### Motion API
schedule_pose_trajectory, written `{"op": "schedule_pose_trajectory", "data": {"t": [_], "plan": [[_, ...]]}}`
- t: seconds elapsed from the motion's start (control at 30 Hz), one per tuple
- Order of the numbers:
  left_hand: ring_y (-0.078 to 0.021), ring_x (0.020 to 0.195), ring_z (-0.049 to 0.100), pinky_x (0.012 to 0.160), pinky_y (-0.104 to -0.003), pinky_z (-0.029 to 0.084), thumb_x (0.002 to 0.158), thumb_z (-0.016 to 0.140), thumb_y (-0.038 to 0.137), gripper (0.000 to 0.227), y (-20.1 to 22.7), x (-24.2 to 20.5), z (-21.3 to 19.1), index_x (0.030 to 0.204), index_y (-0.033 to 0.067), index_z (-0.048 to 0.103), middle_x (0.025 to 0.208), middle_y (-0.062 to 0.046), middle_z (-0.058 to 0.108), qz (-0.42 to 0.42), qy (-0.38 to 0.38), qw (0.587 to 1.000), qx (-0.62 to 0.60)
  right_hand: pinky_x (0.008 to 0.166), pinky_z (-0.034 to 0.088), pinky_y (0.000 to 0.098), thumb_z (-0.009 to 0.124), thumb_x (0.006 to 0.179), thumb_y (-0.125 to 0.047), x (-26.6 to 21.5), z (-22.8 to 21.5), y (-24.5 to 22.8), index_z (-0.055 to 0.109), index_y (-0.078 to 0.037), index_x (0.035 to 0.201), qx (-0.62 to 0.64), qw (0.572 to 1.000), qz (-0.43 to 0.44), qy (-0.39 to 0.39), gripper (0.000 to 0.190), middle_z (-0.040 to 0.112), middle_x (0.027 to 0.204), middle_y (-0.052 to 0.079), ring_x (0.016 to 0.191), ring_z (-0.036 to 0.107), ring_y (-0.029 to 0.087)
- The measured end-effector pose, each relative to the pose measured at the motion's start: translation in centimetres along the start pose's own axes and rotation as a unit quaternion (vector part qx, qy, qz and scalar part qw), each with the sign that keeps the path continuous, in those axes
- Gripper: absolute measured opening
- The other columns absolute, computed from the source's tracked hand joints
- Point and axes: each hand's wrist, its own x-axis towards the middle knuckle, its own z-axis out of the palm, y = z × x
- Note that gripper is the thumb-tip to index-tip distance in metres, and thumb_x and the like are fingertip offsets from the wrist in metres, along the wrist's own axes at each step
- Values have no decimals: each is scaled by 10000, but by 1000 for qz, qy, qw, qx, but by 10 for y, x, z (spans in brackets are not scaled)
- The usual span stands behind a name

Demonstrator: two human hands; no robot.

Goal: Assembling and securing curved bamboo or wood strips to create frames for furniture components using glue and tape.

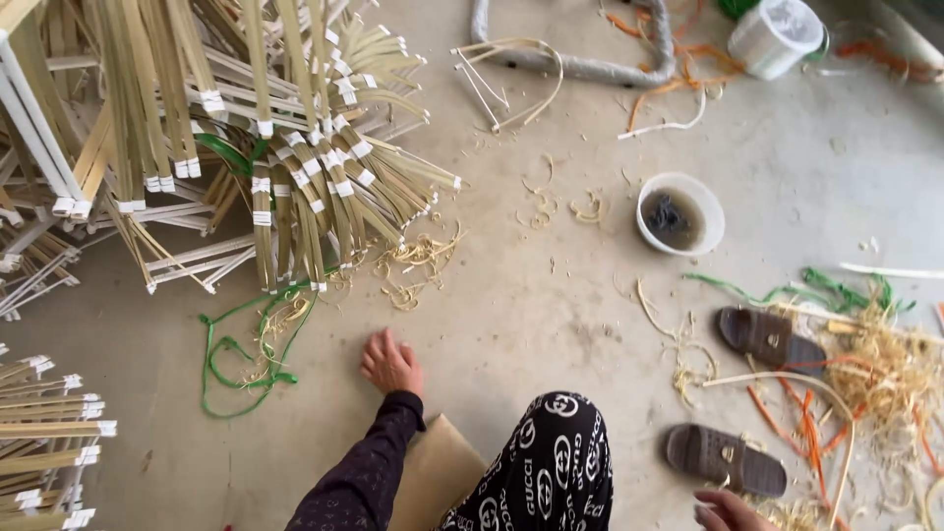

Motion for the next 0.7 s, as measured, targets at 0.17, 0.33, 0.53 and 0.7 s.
{"op": "schedule_pose_trajectory", "data": {"t": [0.17, 0.33, 0.53, 0.7], "plan": [[-357, 1428, 371, 1104, -556, 273, 886, 618, 324, 618, -9, 50, 23, 1440, 75, 506, 1534, -160, 445, -104, 66, 991, 58, 817, 602, 289, 692, 899, -218, 1, -12, -269, 730, -114, 1204, -44, 992, -117, -17, 324, 791, 907, 74, 855, 806, 136], [-355, 1482, 341, 1141, -578, 258, 952, 564, 356, 632, -5, 53, 28, 1515, 91, 455, 1585, -151, 417, -113, 46, 979, 163, 749, 598, 317, 675, 914, -229, 38, 15, -437, 708, -106, 1191, -62, 987, -130, -70, 305, 770, 865, 76, 780, 775, 148], [-349, 1469, 345, 1118, -592, 283, 928, 517, 350, 618, 5, 61, 16, 1497, 117, 452, 1568, -149, 417, -126, 34, 976, 174, 730, 580, 333, 681, 894, -239, 165, 76, -558, 684, -101, 1215, -61, 961, -257, -82, 350, 790, 974, 68, 778, 751, 186], [-339, 1455, 365, 1107, -591, 289, 911, 504, 348, 617, 17, 68, 7, 1485, 127, 455, 1553, -139, 429, -131, 28, 973, 187, 799, 574, 388, 725, 877, -268, 281, 118, -652, 533, -68, 1391, -80, 932, -350, -60, 584, 649, 1310, 130, 875, 745, 249]]}}
